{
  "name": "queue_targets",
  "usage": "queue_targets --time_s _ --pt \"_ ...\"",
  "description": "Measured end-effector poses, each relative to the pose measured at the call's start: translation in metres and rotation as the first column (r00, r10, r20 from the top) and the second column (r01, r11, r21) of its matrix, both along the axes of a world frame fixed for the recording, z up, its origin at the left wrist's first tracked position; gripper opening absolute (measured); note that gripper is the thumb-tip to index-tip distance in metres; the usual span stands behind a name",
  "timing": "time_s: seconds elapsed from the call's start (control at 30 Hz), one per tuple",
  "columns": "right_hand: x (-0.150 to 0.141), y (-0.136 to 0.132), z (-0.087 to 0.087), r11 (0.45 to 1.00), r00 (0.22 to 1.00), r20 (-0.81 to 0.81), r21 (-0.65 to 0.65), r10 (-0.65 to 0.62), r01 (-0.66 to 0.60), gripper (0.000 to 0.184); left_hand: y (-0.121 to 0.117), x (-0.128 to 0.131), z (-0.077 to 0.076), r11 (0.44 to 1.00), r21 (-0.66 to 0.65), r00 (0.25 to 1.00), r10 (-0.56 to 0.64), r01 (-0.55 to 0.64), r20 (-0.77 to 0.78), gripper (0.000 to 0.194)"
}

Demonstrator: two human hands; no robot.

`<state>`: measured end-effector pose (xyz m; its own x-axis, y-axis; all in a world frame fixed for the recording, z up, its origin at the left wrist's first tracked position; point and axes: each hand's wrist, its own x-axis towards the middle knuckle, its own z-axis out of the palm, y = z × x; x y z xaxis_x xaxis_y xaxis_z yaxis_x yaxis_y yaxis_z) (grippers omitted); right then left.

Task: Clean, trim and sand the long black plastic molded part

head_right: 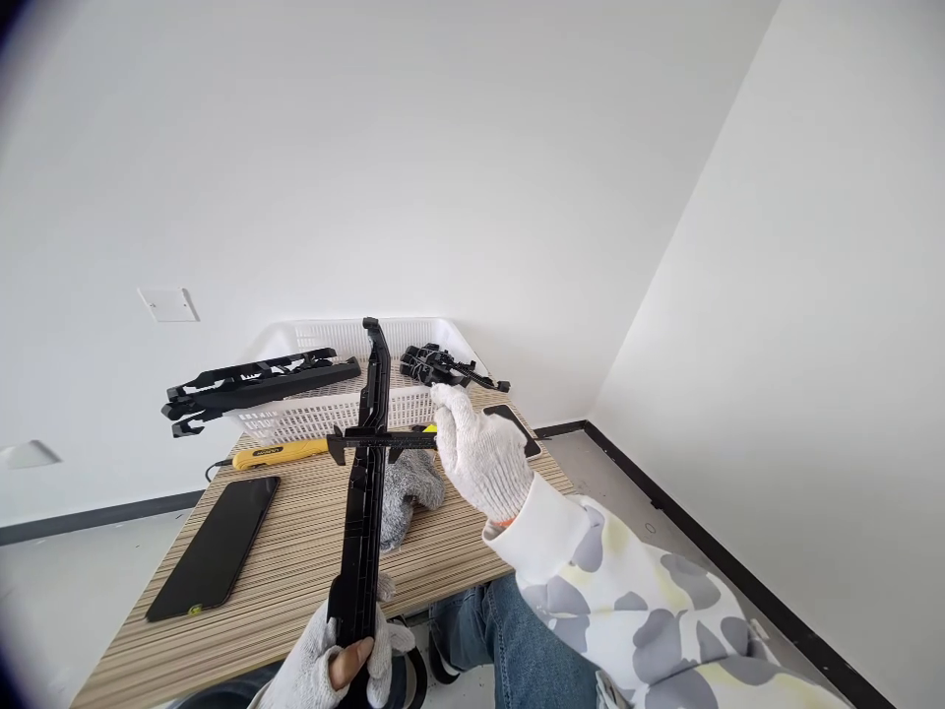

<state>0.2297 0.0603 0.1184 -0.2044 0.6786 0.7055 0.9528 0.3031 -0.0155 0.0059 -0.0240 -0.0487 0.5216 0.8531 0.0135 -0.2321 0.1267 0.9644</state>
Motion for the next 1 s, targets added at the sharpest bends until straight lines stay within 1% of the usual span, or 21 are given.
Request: queue_targets --time_s 0.07,0.13,0.23,0.37,0.47,0.53,0.63,0.7,0.77,0.87,0.93,1.0 --pt "-0.004 -0.001 -0.005 0.998 0.999 0.010 -0.043 -0.043 0.044 0.041 -0.001 0.002 0.005 1.000 0.001 1.000 0.026 -0.026 -0.002 0.054" --pt "-0.007 0.000 -0.009 0.996 0.998 -0.002 -0.053 -0.069 0.069 0.042 -0.001 0.003 0.008 1.000 0.010 1.000 0.020 -0.020 -0.006 0.053" --pt "-0.007 0.002 -0.011 0.997 0.996 -0.049 -0.027 -0.072 0.071 0.042 0.000 0.003 0.007 1.000 0.014 1.000 -0.004 0.004 -0.021 0.056" --pt "-0.004 0.004 -0.009 0.995 0.993 -0.067 -0.017 -0.098 0.097 0.042 0.002 0.002 0.004 0.999 0.025 0.997 0.027 -0.026 -0.075 0.057" --pt "-0.004 0.003 -0.007 0.993 0.991 -0.064 -0.023 -0.119 0.118 0.042 0.003 0.001 -0.001 0.998 0.058 0.998 0.036 -0.033 -0.049 0.056" --pt "-0.004 0.003 -0.007 0.993 0.990 -0.071 -0.020 -0.118 0.117 0.042 0.005 0.002 -0.006 0.997 0.072 0.999 0.040 -0.038 -0.026 0.057" --pt "-0.006 0.003 -0.007 0.992 0.989 -0.082 -0.029 -0.121 0.119 0.041 0.007 0.002 -0.016 0.995 0.075 0.996 0.072 -0.068 -0.060 0.057" --pt "-0.007 0.003 -0.007 0.993 0.989 -0.092 -0.040 -0.116 0.113 0.041 0.008 0.002 -0.018 0.993 0.075 0.992 0.093 -0.087 -0.083 0.057" --pt "-0.007 0.003 -0.006 0.994 0.988 -0.112 -0.048 -0.105 0.100 0.040 0.008 0.001 -0.016 0.994 0.080 0.994 0.084 -0.078 -0.069 0.058" --pt "-0.005 0.002 -0.002 0.995 0.981 -0.170 -0.055 -0.094 0.085 0.041 0.005 -0.001 -0.006 0.997 0.074 0.999 0.011 -0.008 -0.037 0.056" --pt "-0.001 0.001 0.003 0.997 0.961 -0.265 -0.050 -0.077 0.066 0.044 0.004 -0.001 0.001 0.998 0.059 0.999 -0.009 0.012 -0.043 0.056" --pt "0.004 -0.001 0.008 0.998 0.913 -0.406 -0.062 -0.041 0.017 0.049 0.003 0.000 0.006 0.999 0.044 0.999 -0.004 0.006 -0.054 0.059"
